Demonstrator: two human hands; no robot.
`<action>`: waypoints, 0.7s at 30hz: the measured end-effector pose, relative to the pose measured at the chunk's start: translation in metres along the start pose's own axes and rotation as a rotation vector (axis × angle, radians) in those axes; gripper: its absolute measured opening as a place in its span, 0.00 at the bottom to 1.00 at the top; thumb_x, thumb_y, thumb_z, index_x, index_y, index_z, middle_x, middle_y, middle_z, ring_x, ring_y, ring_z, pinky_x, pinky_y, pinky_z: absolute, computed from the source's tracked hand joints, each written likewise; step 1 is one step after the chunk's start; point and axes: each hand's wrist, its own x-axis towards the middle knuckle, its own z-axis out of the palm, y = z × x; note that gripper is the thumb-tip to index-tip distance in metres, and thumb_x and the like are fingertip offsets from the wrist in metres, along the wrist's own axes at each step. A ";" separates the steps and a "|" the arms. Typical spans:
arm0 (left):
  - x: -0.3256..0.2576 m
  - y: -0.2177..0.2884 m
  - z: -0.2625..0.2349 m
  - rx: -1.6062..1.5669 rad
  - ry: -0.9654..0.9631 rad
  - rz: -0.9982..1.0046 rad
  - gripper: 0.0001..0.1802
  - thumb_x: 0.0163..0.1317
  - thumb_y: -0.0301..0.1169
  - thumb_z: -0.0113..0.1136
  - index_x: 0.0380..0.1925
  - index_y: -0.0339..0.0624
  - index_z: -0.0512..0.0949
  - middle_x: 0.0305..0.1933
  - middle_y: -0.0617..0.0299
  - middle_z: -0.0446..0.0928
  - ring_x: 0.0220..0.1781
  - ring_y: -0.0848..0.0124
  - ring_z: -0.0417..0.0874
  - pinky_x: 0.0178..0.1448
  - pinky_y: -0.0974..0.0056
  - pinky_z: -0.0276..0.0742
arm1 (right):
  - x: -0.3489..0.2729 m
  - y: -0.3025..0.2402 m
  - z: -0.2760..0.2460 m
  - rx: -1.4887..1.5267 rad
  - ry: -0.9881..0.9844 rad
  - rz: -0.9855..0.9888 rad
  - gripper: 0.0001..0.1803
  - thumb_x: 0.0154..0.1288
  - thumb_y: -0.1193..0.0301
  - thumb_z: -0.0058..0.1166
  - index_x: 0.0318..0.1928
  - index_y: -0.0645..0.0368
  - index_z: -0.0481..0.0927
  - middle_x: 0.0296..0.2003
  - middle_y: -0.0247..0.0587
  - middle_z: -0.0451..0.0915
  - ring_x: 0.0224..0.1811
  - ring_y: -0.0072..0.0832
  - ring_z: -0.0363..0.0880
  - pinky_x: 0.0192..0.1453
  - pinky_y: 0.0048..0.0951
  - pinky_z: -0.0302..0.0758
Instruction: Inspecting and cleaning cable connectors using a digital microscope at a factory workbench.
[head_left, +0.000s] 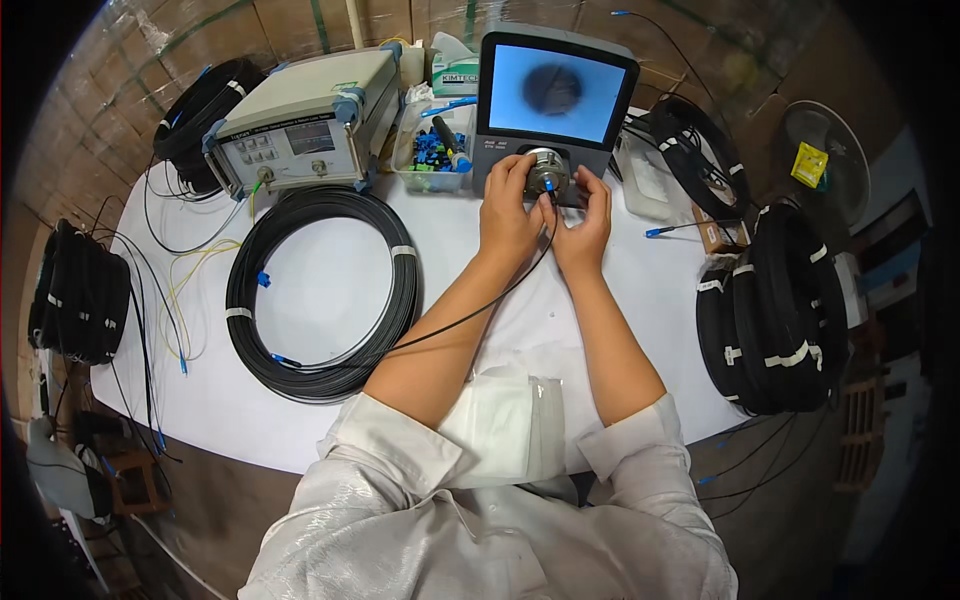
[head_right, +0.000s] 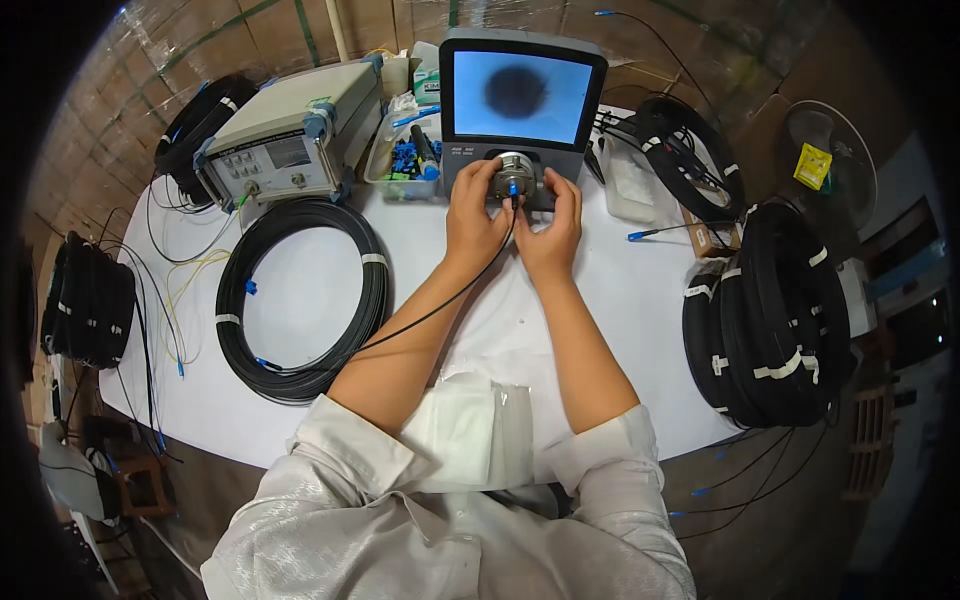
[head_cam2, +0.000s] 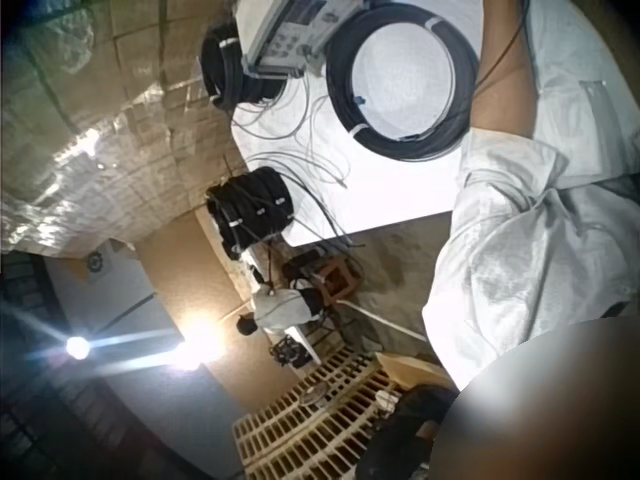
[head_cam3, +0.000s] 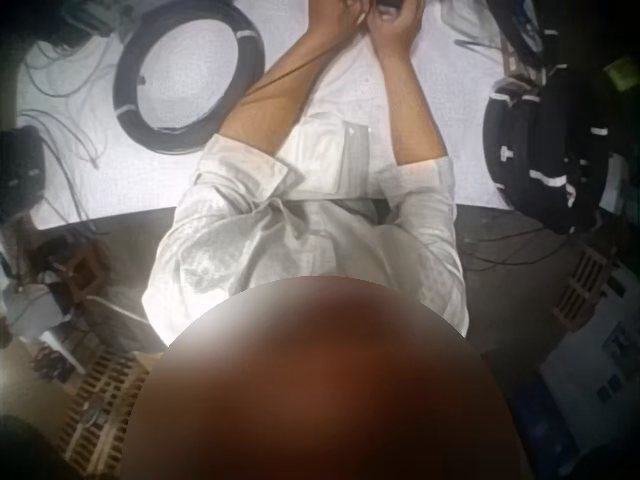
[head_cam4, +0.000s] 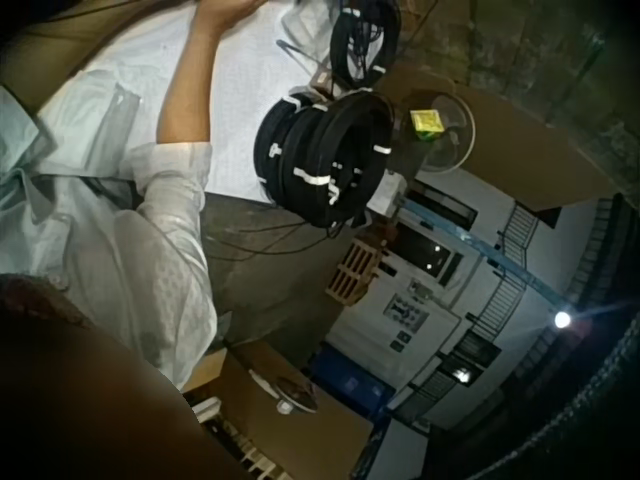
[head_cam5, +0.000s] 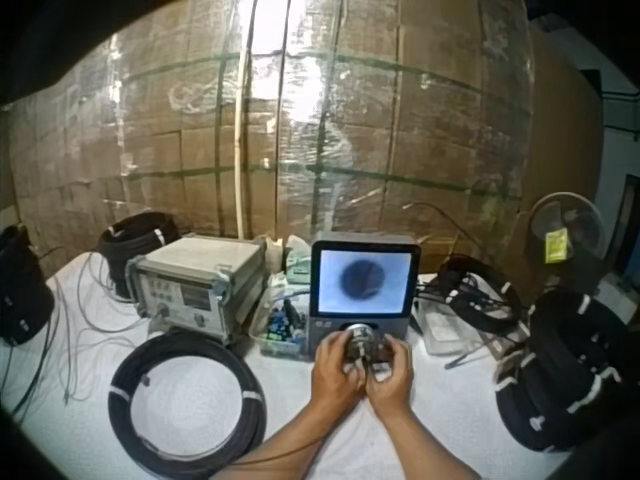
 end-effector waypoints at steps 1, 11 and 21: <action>0.001 -0.001 0.001 -0.016 0.003 -0.002 0.33 0.56 0.21 0.70 0.65 0.40 0.76 0.63 0.49 0.76 0.62 0.49 0.81 0.62 0.53 0.80 | -0.001 0.003 0.002 0.060 -0.033 0.065 0.36 0.58 0.70 0.77 0.65 0.63 0.75 0.54 0.47 0.81 0.56 0.42 0.82 0.59 0.38 0.80; 0.002 -0.001 0.001 0.000 0.031 0.008 0.30 0.56 0.20 0.69 0.62 0.40 0.78 0.59 0.50 0.78 0.60 0.51 0.82 0.62 0.56 0.80 | -0.007 0.003 0.005 0.191 -0.073 0.172 0.42 0.63 0.73 0.73 0.74 0.62 0.66 0.57 0.47 0.82 0.56 0.36 0.85 0.60 0.36 0.81; 0.002 0.003 0.000 -0.027 0.020 -0.007 0.29 0.54 0.21 0.68 0.59 0.38 0.77 0.57 0.50 0.78 0.58 0.49 0.80 0.59 0.52 0.79 | -0.013 0.010 0.013 0.185 -0.077 0.119 0.41 0.66 0.73 0.69 0.75 0.61 0.64 0.60 0.53 0.79 0.58 0.40 0.84 0.59 0.37 0.81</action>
